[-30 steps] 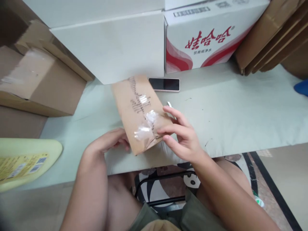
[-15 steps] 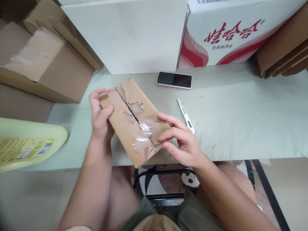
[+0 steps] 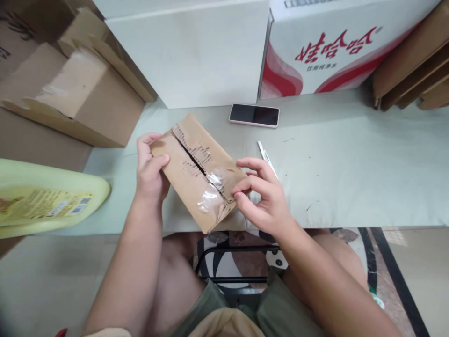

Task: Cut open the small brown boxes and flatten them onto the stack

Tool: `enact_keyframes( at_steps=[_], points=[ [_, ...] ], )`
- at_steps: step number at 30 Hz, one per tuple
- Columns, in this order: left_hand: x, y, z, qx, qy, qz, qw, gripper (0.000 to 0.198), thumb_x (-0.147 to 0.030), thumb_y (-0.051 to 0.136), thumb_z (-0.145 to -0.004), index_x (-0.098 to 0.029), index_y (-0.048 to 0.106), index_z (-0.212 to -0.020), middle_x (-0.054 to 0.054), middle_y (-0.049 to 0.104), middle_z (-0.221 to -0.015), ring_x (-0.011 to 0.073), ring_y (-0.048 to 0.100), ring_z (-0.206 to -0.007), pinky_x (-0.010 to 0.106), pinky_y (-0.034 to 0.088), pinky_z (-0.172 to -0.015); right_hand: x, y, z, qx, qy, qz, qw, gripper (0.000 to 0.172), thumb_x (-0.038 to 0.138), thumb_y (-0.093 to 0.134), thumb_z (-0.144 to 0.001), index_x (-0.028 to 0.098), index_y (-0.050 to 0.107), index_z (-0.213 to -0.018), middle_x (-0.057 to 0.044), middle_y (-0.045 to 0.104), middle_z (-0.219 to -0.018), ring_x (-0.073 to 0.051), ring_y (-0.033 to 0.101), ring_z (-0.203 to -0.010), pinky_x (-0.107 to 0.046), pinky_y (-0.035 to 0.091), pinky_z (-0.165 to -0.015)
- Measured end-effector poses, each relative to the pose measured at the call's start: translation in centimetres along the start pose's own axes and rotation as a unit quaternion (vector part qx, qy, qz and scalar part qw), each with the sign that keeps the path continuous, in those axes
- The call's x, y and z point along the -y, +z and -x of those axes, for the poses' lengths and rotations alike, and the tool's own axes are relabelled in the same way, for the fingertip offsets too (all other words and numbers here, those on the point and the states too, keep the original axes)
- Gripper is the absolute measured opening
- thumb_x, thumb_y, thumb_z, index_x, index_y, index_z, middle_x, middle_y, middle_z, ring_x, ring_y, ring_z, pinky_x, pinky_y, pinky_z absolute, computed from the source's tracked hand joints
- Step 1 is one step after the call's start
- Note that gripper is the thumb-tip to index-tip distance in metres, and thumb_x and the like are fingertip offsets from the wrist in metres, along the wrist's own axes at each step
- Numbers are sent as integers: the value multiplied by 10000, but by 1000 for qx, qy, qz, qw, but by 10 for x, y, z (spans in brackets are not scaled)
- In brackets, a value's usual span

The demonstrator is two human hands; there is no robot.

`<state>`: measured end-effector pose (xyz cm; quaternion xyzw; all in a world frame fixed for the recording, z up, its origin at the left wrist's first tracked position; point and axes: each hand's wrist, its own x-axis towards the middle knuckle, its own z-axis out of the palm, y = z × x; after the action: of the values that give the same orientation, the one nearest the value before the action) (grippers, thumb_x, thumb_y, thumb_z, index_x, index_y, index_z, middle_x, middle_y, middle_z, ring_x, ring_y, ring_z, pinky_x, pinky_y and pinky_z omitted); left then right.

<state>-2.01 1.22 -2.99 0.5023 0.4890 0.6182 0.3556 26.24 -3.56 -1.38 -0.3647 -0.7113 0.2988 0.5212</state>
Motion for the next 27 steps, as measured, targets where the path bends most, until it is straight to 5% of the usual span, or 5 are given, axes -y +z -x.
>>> enact_keyframes(
  at_steps=[7, 11, 19, 23, 27],
  points=[
    [-1, -1, 5, -13, -14, -17, 1000, 495, -390, 776, -703, -274, 547, -1127, 38, 572, -1050, 178, 530, -809, 295, 447, -675, -1, -10, -2, -34, 13, -25, 999, 132, 283, 635, -950, 245, 723, -860, -88, 688, -1169, -249, 690, -1157, -413, 599, -954],
    [1, -2, 6, -16, -4, -38, 999, 480, -456, 780, -726, -275, 547, -1104, 47, 564, -1074, 186, 523, -818, 306, 445, -681, -19, -32, -10, -116, 149, 145, 971, 123, 352, 620, -917, 242, 655, -875, -58, 677, -926, -216, 652, -848, -396, 555, -807],
    [5, 1, 4, -26, 7, -58, 998, 420, -400, 728, -728, -295, 534, -1086, 48, 555, -1050, 212, 520, -812, 360, 476, -693, -47, -38, -17, 183, 353, 422, 815, 379, 355, 601, -875, 174, 715, -1187, -142, 767, -1026, -306, 687, -869, -368, 426, -685],
    [10, 3, 5, -30, 23, -72, 997, 414, -442, 724, -807, -303, 535, -1148, 47, 558, -1058, 223, 570, -859, 378, 542, -766, -43, -36, -22, 151, 358, 401, 829, 232, 338, 560, -915, 189, 695, -1031, -144, 763, -969, -308, 689, -858, -375, 434, -718],
    [15, 2, 7, -30, 45, -62, 997, 596, -618, 739, -871, -344, 477, -1331, 54, 584, -1096, 263, 641, -1013, 429, 584, -904, -40, -40, -21, 26, 320, 255, 912, 363, 368, 573, -920, 215, 600, -1248, -44, 728, -841, -226, 637, -663, -361, 467, -684]
  ],
)
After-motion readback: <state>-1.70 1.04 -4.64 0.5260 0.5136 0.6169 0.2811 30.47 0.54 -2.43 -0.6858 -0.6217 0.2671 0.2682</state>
